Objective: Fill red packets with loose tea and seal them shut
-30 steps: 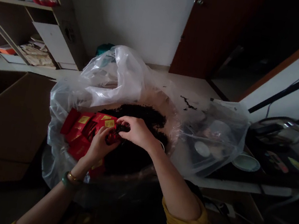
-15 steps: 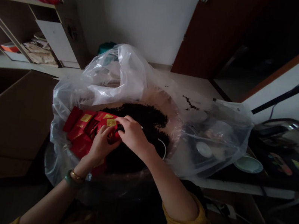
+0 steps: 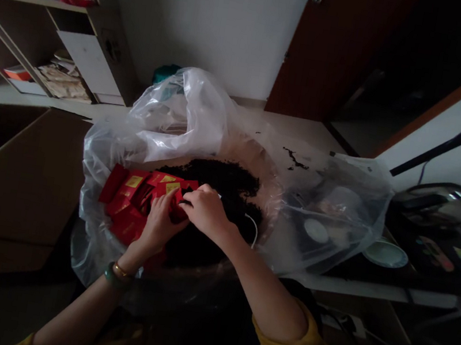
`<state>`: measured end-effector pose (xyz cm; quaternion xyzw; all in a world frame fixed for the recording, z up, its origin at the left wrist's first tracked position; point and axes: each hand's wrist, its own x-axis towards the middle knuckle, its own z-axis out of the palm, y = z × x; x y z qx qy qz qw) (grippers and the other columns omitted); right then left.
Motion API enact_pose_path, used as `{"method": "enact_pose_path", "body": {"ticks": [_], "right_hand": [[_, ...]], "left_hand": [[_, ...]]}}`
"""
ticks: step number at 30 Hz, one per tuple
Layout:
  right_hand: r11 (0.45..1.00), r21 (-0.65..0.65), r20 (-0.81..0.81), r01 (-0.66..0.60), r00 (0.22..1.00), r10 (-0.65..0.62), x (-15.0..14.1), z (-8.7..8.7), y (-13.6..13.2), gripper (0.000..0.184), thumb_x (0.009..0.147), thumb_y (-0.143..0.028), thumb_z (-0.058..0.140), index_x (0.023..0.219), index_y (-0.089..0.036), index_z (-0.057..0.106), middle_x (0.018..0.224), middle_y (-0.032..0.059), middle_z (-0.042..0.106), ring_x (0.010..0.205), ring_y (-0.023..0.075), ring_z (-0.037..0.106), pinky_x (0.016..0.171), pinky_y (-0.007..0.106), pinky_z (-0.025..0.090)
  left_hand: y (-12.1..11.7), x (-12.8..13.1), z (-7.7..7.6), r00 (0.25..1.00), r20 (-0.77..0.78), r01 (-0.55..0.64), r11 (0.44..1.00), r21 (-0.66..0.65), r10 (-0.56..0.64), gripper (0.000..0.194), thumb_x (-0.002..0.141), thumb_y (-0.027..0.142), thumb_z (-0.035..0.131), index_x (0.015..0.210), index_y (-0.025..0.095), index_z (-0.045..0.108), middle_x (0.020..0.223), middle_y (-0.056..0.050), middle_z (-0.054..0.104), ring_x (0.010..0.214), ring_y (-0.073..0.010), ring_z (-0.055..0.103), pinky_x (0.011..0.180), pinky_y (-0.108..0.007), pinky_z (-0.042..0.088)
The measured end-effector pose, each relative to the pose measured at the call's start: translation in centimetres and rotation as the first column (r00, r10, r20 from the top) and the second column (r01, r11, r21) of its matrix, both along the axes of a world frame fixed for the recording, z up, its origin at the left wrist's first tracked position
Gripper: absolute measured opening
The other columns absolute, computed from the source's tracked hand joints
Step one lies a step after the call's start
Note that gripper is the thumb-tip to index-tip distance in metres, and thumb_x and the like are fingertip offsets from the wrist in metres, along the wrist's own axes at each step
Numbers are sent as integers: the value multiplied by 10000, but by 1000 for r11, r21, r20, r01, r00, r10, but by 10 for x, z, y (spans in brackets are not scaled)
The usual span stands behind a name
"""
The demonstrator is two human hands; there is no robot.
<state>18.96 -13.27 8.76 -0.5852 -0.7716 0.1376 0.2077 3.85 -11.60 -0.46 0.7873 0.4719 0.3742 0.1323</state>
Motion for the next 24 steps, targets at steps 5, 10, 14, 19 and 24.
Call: {"method": "enact_pose_path", "body": {"ticks": [5,10,14,19,24], "right_hand": [[996,24,-212,91,974,-84,10,-2,6,144,850,-263,609,820,-174,719,799,56,671,760,160,597,742,263,447],[983,-182,-385,11,919,-81,17,0,7,250,878,-298,534,753,-140,682,654,11,651,608,135,563,581,227,390],[987,-160,-363,30,928,-87,17,3,7,235,863,-275,549,696,-139,643,642,1,628,602,121,535,581,222,360],[999,-50,-255,-12,967,-1,12,6,2,300,892,-277,520,629,-161,604,607,-4,579,618,117,507,614,227,361],[996,-29,-352,-87,933,72,13,15,-3,266,906,-270,499,715,-171,656,706,27,663,722,144,597,698,244,424]], "left_hand": [[1,0,-2,999,41,-26,998,-51,28,608,670,224,733,1229,186,496,1115,-96,658,1000,-271,629,869,-408,504],[2,-5,2,998,47,-40,998,-57,43,558,642,116,714,1168,206,551,1059,-68,679,967,-249,640,851,-372,512],[3,-5,1,999,49,-11,997,-81,15,584,641,242,767,1173,178,537,1065,-92,663,957,-258,632,833,-387,510],[4,-3,2,993,114,-1,995,-96,12,590,636,322,776,1153,165,539,1050,-104,659,970,-263,620,849,-405,497],[4,-3,8,970,244,36,986,-162,5,568,633,305,765,1147,189,549,1054,-83,663,969,-242,627,865,-390,495]]}}
